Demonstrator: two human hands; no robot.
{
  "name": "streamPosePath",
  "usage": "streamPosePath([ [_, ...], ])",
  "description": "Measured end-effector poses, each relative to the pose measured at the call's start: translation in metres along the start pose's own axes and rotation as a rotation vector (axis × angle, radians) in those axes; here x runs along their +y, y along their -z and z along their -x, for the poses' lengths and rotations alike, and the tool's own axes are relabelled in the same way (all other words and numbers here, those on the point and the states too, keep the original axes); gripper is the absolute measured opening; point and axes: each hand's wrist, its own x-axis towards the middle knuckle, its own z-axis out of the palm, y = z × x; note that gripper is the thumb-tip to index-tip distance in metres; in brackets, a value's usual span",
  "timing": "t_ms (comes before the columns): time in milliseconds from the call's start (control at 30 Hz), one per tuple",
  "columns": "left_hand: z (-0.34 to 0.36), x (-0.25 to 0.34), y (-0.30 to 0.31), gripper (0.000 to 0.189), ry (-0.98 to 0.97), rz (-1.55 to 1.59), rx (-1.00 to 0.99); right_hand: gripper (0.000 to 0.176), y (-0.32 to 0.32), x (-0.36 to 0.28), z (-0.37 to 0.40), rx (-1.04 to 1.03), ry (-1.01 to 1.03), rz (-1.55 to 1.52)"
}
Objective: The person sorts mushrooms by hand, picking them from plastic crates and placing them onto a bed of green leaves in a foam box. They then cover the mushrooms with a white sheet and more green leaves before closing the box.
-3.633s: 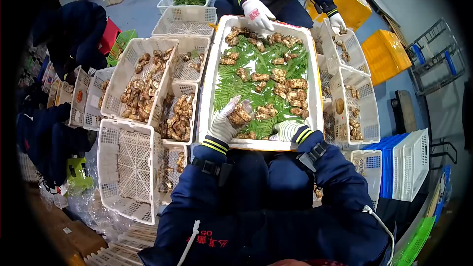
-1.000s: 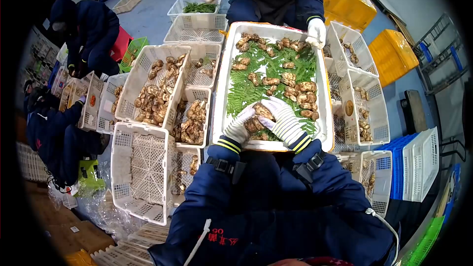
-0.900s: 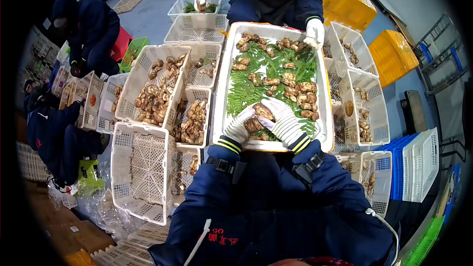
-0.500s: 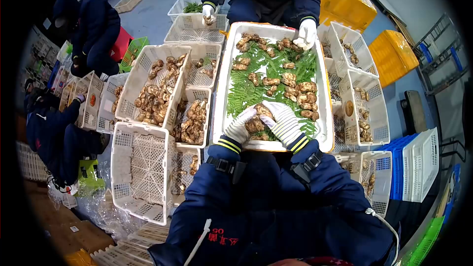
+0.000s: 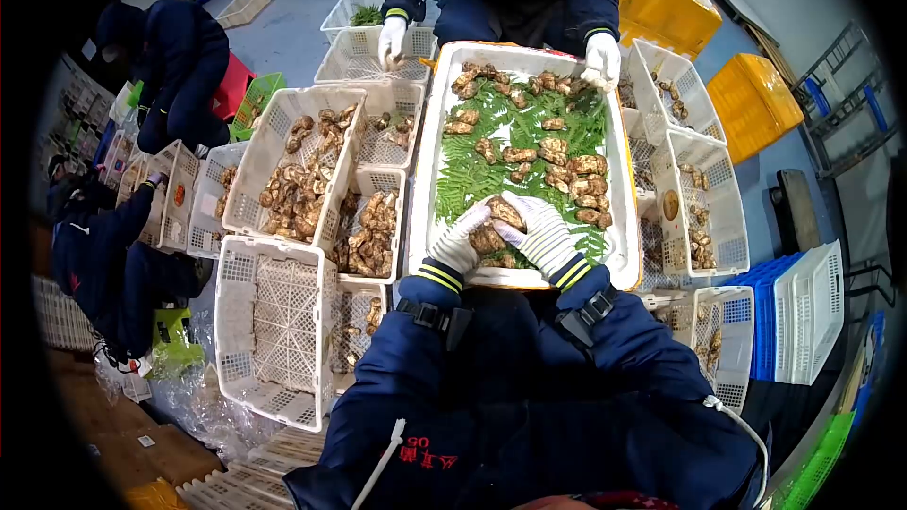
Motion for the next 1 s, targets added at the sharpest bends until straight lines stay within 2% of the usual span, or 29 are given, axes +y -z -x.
streamPosePath([
  [167,0.005,0.001,-0.009,0.047,-0.005,-0.007,-0.003,0.055,-0.003,0.005,0.001,0.011,0.012,-0.012],
  [267,0.002,0.003,-0.012,0.040,-0.028,0.021,-0.038,0.054,-0.005,0.008,0.001,0.014,0.042,-0.016],
  [833,0.004,0.001,-0.008,0.051,-0.035,-0.094,-0.016,0.052,-0.001,0.005,0.002,0.033,0.066,0.009],
  [933,0.001,-0.001,-0.005,0.051,-0.035,-0.082,-0.018,0.059,-0.001,0.007,0.001,0.001,0.062,-0.001],
  [1000,0.001,0.000,-0.005,0.050,-0.037,-0.085,-0.012,0.066,-0.002,0.006,0.000,-0.007,-0.024,-0.068],
])
